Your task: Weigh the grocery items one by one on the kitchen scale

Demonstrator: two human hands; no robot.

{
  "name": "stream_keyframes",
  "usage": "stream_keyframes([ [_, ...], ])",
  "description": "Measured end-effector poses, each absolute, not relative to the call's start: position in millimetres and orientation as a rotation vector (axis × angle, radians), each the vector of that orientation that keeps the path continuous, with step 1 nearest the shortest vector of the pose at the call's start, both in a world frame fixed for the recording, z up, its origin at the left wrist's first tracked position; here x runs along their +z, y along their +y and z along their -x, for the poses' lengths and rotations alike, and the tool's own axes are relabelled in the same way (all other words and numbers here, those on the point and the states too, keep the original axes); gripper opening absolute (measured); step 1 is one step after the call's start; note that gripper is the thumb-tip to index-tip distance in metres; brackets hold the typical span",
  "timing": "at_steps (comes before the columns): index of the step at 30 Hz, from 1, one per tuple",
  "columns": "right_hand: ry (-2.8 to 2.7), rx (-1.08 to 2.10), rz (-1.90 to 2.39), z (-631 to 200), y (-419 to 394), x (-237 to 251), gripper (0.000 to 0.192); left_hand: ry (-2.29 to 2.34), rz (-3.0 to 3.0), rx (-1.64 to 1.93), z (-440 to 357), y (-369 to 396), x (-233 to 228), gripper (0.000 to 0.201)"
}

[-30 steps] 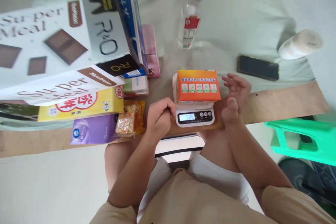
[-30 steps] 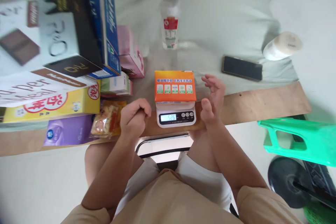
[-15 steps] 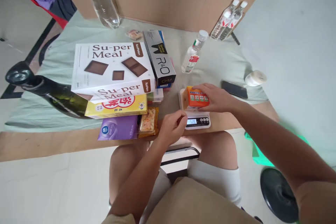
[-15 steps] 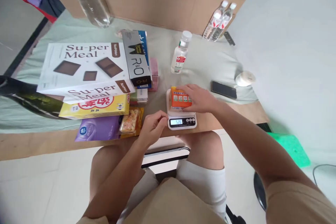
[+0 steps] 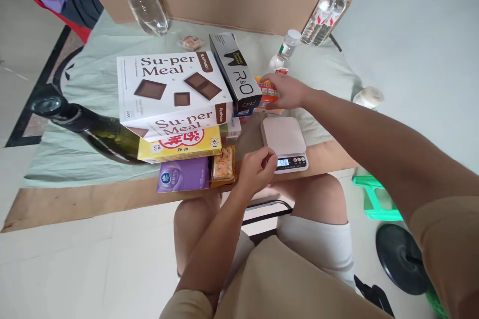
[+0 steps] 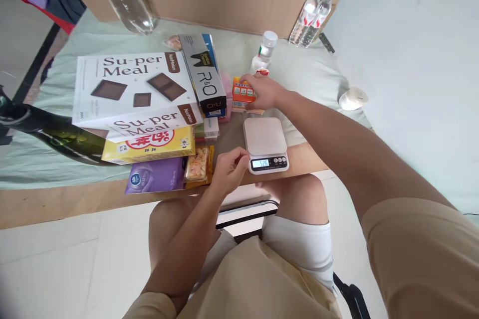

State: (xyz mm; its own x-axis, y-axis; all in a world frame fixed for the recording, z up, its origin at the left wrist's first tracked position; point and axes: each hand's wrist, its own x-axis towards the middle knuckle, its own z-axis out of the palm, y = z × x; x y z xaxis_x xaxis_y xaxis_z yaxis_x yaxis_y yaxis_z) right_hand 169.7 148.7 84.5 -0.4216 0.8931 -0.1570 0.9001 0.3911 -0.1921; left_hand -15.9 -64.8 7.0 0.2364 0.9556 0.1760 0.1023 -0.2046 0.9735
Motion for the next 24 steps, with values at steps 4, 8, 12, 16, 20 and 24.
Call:
stream_keyframes([
  [4,2.637,-0.450,-1.512,-171,159,73,0.097,1.032,-1.524,1.124,19,-64,7,0.026],
  [8,2.645,-0.500,-1.445,-170,166,61,0.092,1.038,-1.513,1.133,19,-64,5,0.026],
  [12,2.676,-0.564,-1.489,-165,161,55,0.088,1.053,-1.540,1.127,18,-63,4,0.027],
  [16,2.829,-0.600,-1.597,-191,120,52,0.071,1.066,-1.611,1.126,18,-65,4,0.032],
  [20,2.929,-0.478,-2.023,-280,69,37,0.054,1.063,-1.689,1.162,22,-65,2,0.030],
  [24,2.314,-0.216,-2.981,-407,61,30,0.049,1.068,-1.724,1.254,17,-63,-6,0.038],
])
